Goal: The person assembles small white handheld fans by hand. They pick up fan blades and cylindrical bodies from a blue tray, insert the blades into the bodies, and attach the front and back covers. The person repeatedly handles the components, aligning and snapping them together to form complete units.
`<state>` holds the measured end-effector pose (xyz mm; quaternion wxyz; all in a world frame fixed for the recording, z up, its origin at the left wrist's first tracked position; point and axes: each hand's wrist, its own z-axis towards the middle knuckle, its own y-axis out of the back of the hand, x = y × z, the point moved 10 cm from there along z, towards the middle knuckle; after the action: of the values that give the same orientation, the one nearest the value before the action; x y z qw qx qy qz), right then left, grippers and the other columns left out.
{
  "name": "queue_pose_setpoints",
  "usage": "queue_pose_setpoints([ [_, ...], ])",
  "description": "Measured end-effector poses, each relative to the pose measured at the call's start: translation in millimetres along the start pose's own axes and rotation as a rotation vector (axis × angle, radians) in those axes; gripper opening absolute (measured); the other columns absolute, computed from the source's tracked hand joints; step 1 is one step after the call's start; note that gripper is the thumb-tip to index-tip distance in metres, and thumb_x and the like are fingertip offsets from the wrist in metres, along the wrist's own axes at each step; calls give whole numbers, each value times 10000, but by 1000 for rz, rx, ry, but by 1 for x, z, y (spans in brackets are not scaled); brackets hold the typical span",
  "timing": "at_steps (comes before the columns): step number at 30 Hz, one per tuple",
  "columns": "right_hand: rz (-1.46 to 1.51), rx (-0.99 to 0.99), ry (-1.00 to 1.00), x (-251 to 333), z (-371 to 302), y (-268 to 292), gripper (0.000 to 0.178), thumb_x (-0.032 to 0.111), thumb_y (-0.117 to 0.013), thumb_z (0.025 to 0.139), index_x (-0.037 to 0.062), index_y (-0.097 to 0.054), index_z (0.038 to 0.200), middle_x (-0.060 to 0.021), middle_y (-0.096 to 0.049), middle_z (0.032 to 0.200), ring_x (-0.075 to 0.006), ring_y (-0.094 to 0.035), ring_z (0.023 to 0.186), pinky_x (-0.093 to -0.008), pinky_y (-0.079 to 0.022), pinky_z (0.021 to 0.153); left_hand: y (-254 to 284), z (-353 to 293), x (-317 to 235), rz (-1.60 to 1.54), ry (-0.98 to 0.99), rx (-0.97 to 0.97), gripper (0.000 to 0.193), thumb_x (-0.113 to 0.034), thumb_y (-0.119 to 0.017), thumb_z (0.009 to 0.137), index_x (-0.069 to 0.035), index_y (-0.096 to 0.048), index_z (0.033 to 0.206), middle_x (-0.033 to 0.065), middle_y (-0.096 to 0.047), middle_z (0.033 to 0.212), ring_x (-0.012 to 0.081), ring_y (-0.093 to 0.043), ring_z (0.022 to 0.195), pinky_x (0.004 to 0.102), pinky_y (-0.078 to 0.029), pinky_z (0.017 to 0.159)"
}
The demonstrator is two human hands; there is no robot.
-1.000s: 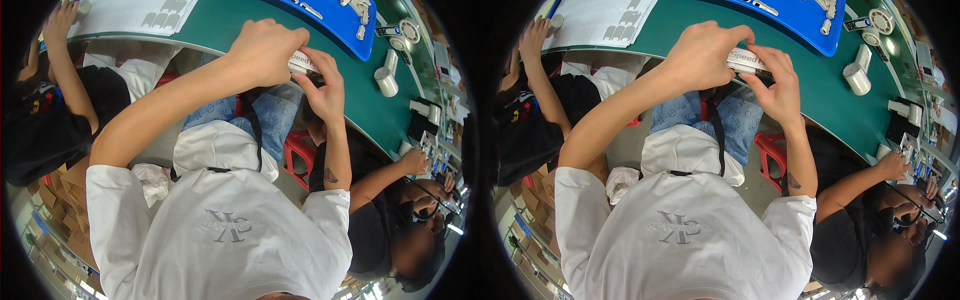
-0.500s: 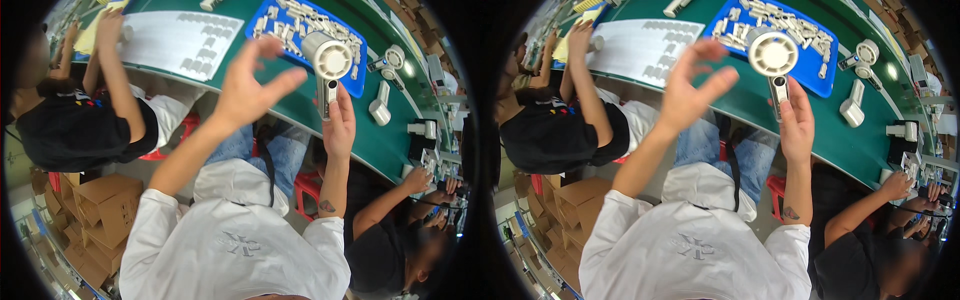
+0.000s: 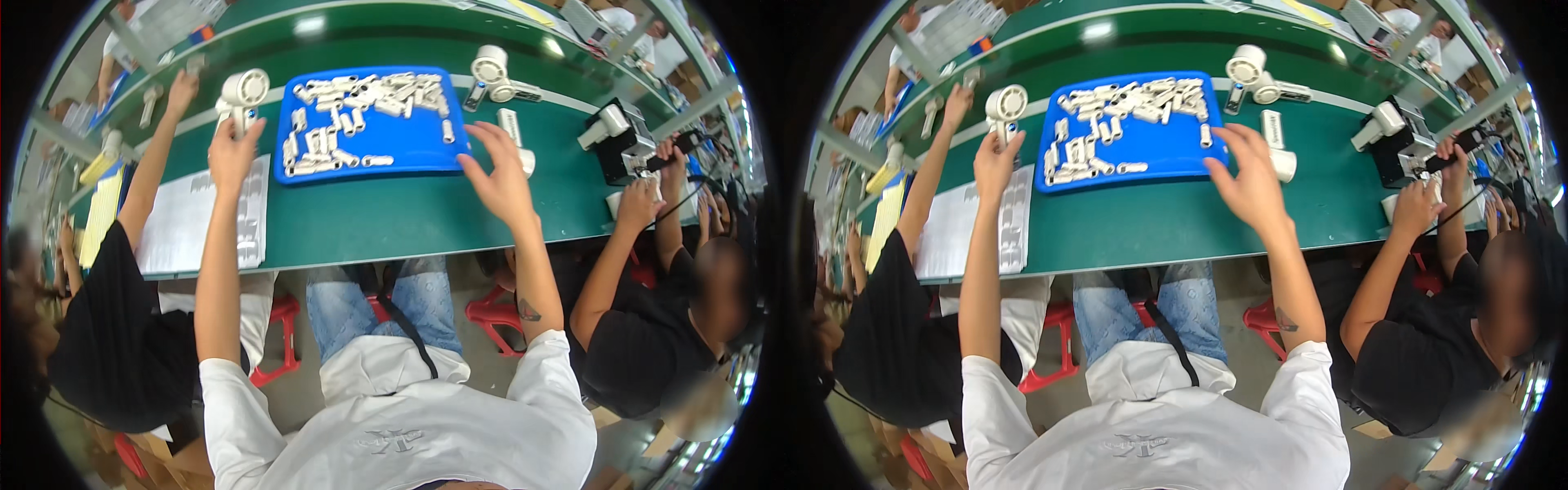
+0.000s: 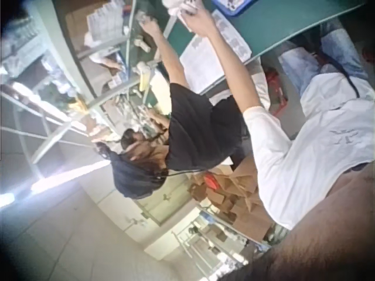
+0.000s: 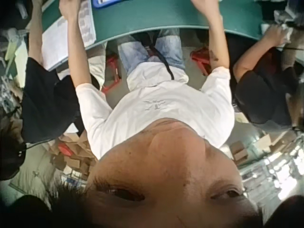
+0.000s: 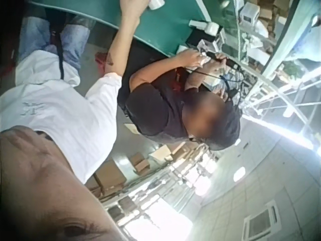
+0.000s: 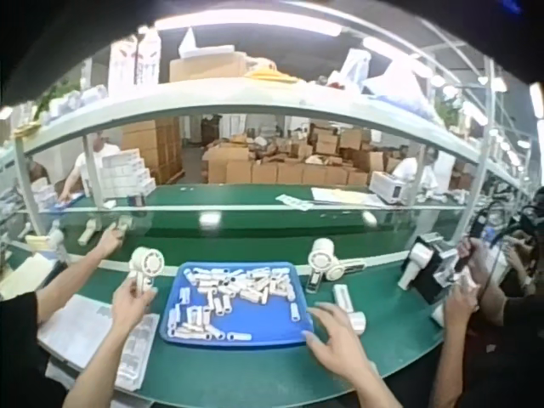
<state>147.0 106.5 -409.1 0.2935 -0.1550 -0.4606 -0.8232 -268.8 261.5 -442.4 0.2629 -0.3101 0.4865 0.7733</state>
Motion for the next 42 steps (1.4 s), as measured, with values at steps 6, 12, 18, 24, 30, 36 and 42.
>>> queue_pose_setpoints([
  [6, -283, 159, -236, -99, -29, 29, 602, 134, -775, 747, 69, -551, 1302, -195, -513, 1324, -409, -511, 1202, -437, -462, 983, -9, 34, 24, 563, 42, 3, 504, -425, -780, 755, -97, -688, 1126, 122, -656, 1133, 316, -640, 1038, 471, -524, 843],
  [12, -228, 87, -193, -58, -25, 50, 644, 157, -792, 709, 45, -546, 1293, -175, -552, 1222, -374, -579, 1088, -418, -489, 918, -25, 29, 16, 637, -47, -64, 534, -379, -791, 752, -83, -651, 1174, 144, -627, 1201, 352, -568, 1165, 506, -500, 902],
  [18, -83, 100, 132, 80, -4, 38, 501, 237, -783, 693, 64, -606, 1128, -154, -643, 982, -347, -609, 931, -435, -494, 827, -64, -2, -60, 266, -526, 40, 376, -283, -770, 760, -74, -700, 1065, 138, -670, 1091, 336, -597, 1068, 430, -471, 929],
  [24, -86, 378, 297, 125, 2, -78, 458, 339, -781, 706, 33, -651, 1021, -177, -636, 915, -347, -614, 912, -437, -520, 766, -157, -40, -113, 316, -564, 398, 496, -355, -829, 683, -102, -712, 1093, 110, -683, 1103, 315, -589, 1085, 426, -467, 950],
  [30, -92, 473, 260, 121, -14, -130, 616, 428, -818, 680, 30, -644, 1116, -174, -639, 964, -335, -583, 1007, -427, -505, 817, -178, -40, -110, 389, -463, 506, 480, -252, -822, 697, -149, -696, 1148, 90, -664, 1182, 306, -571, 1124, 420, -437, 991],
  [36, 273, 233, 178, 82, -10, -59, 529, 350, -759, 812, 31, -607, 1206, -139, -649, 1060, -277, -607, 937, -382, -496, 820, -140, -69, -151, -48, -646, 435, 565, -107, -791, 682, -116, -609, 1218, 103, -618, 1164, 288, -596, 1054, 413, -480, 921],
  [42, 1076, 53, -518, -18, -34, -45, 284, 270, -601, 984, 58, -606, 1173, -33, -646, 868, -81, -583, 674, -221, -464, 582, -114, -157, -238, -359, -701, 821, 622, 50, -689, 728, -131, -537, 1304, 89, -578, 1193, 233, -639, 915, 337, -538, 744],
])
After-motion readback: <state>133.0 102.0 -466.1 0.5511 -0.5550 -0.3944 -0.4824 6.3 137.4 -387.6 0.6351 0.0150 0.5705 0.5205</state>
